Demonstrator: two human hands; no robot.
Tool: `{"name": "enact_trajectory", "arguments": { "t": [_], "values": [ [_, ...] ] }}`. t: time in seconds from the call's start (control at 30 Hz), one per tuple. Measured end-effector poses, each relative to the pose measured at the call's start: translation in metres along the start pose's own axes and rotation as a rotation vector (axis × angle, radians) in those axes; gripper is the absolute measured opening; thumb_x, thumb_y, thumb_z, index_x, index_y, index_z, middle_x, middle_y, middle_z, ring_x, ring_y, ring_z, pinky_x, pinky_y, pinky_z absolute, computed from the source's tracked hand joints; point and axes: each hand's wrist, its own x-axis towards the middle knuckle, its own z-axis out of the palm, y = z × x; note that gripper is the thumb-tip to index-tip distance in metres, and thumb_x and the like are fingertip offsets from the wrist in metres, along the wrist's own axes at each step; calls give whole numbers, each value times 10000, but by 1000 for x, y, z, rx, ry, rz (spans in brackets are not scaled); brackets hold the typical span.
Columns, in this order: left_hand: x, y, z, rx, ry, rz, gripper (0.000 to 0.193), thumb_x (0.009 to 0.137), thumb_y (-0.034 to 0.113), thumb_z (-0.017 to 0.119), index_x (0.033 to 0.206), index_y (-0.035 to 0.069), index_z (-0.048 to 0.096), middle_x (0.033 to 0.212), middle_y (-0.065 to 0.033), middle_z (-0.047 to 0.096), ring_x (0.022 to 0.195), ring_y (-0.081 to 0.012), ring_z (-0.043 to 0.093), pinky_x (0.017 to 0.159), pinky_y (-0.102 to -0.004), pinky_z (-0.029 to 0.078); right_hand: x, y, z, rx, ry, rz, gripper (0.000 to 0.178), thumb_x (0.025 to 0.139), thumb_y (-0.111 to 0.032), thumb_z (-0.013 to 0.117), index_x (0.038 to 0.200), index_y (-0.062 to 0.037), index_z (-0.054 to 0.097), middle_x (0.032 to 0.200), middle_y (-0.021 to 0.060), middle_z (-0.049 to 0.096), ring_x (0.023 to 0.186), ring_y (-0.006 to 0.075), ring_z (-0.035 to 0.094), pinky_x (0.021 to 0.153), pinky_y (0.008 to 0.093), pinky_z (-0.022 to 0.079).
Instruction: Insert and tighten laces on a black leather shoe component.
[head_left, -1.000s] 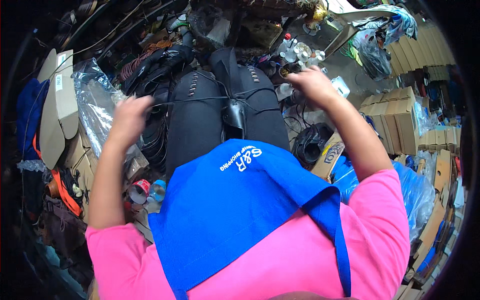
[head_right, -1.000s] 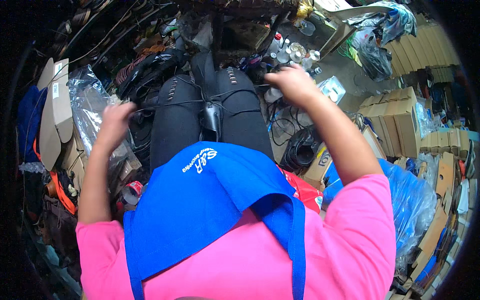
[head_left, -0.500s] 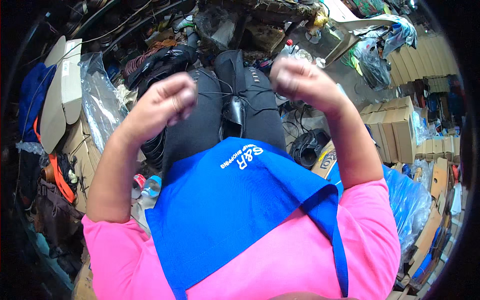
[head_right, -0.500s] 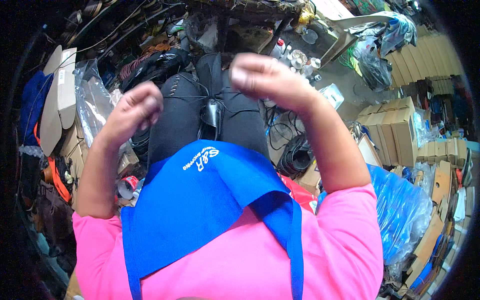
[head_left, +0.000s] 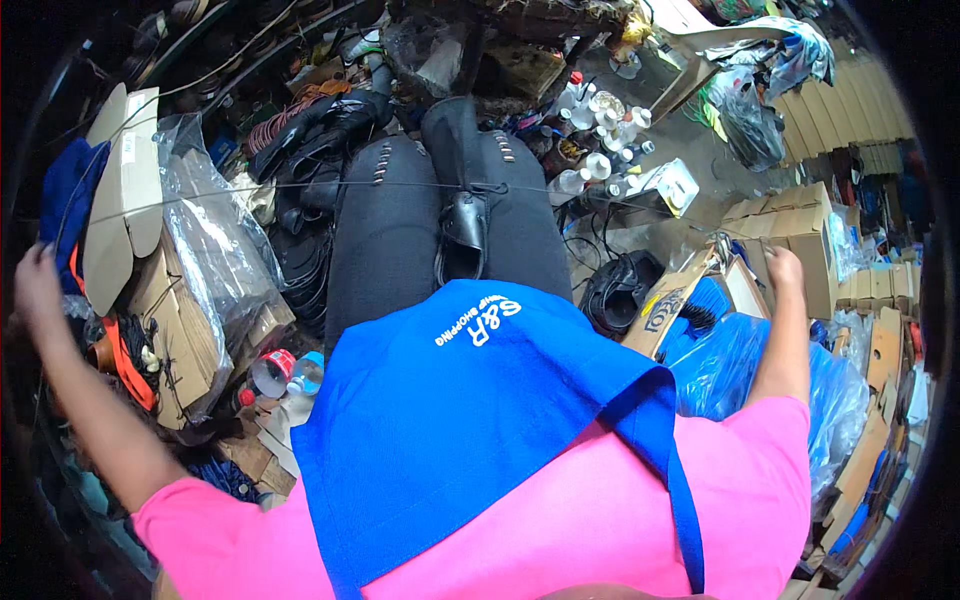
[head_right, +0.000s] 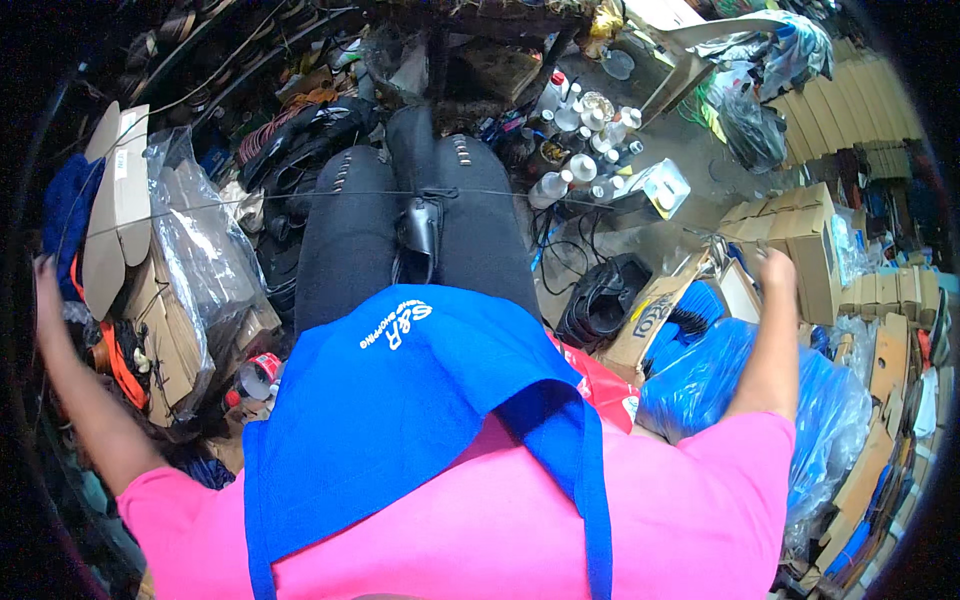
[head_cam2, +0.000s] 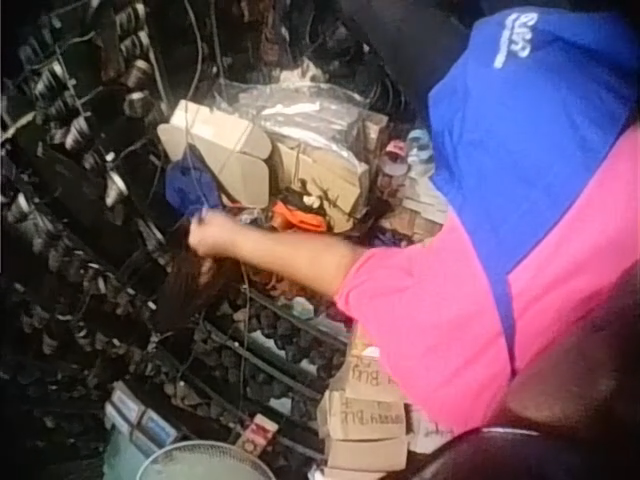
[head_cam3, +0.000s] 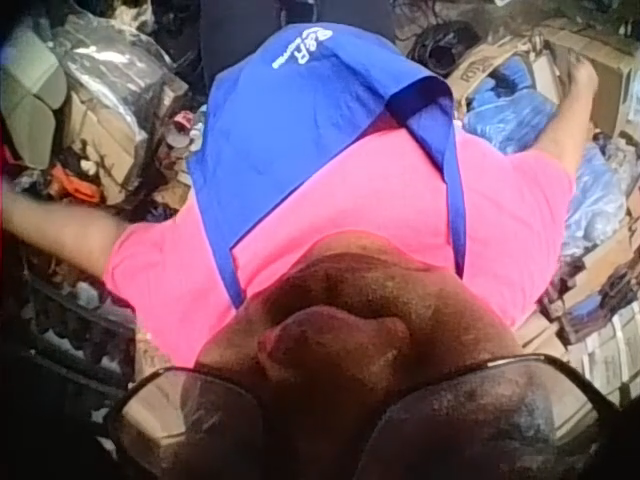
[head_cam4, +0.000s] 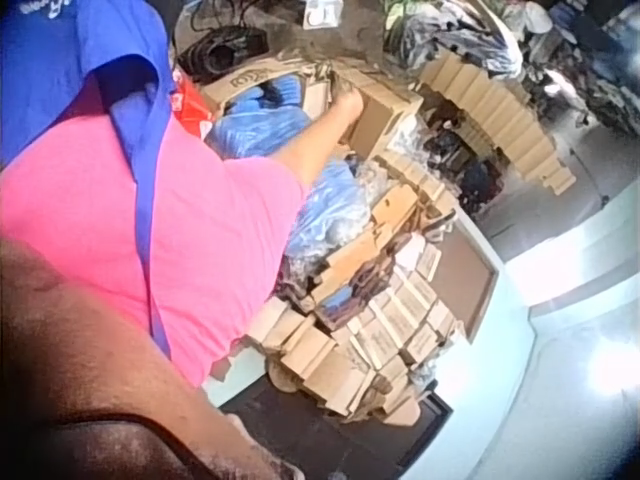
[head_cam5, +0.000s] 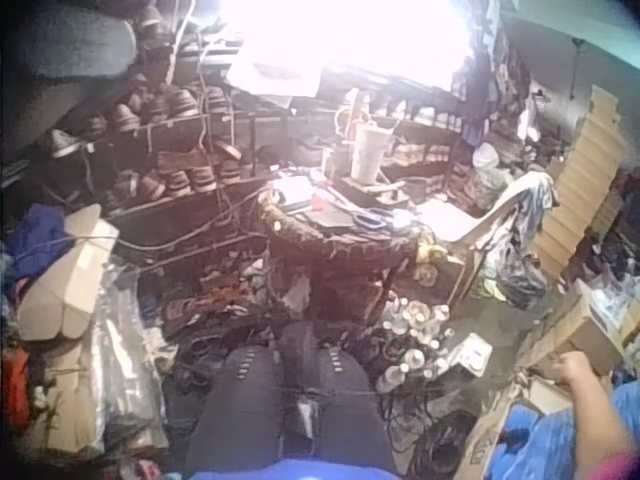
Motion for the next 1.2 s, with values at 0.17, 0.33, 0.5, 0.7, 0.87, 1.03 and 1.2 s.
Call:
{"name": "enact_trajectory", "arguments": {
  "t": [0.17,0.33,0.5,0.7,0.87,1.03,1.2],
  "values": [
    [-108,266,59,-938,-351,592,510,710,-41,671,1204,72,612,1210,-119,606,1108,-249,569,968,-329,426,-101,-213,-22,828,-249,-727,522,843,-284,681,1331,-182,526,1050,117,647,916,170,588,866,333,471],
    [-169,376,55,-1108,-692,700,501,786,143,692,1265,98,549,1181,-160,614,1124,-297,578,956,-356,449,-183,-339,-44,1056,-384,-1169,414,872,-225,661,1247,-82,558,830,-28,541,742,53,461,659,226,410],
    [-162,374,64,-1101,-763,516,203,837,203,669,829,11,602,716,-151,596,637,-276,574,599,-367,455,-180,-357,-53,943,-572,-1016,284,895,-276,643,782,-42,527,677,-49,428,663,54,391,588,253,364],
    [-140,288,118,-1074,-795,279,211,874,167,625,772,-5,559,689,-33,559,709,-146,534,663,-313,439,-157,-345,-47,985,-548,-1013,315,916,-294,611,749,-45,514,673,-43,440,679,54,407,598,256,368],
    [-141,283,139,-1448,-647,34,299,902,223,598,1109,8,605,1063,-80,629,998,-187,581,888,-292,437,-138,-344,-49,1043,-513,-1071,237,945,-213,546,1097,-46,615,894,34,573,877,129,529,835,297,431],
    [-127,372,77,-1197,-646,677,599,734,123,722,1296,82,521,1428,-131,428,1321,-278,406,1092,-376,312,-143,-346,-77,913,-176,-1071,292,865,-176,609,1152,-150,654,991,97,629,944,229,605,860,323,469],
    [-117,428,81,-1150,-732,782,712,612,154,817,1239,65,492,1320,-136,483,1250,-312,453,1035,-367,380,-160,-378,-99,734,-118,-1306,135,763,-111,708,894,-80,710,814,57,646,801,180,637,722,285,499]
  ]
}}
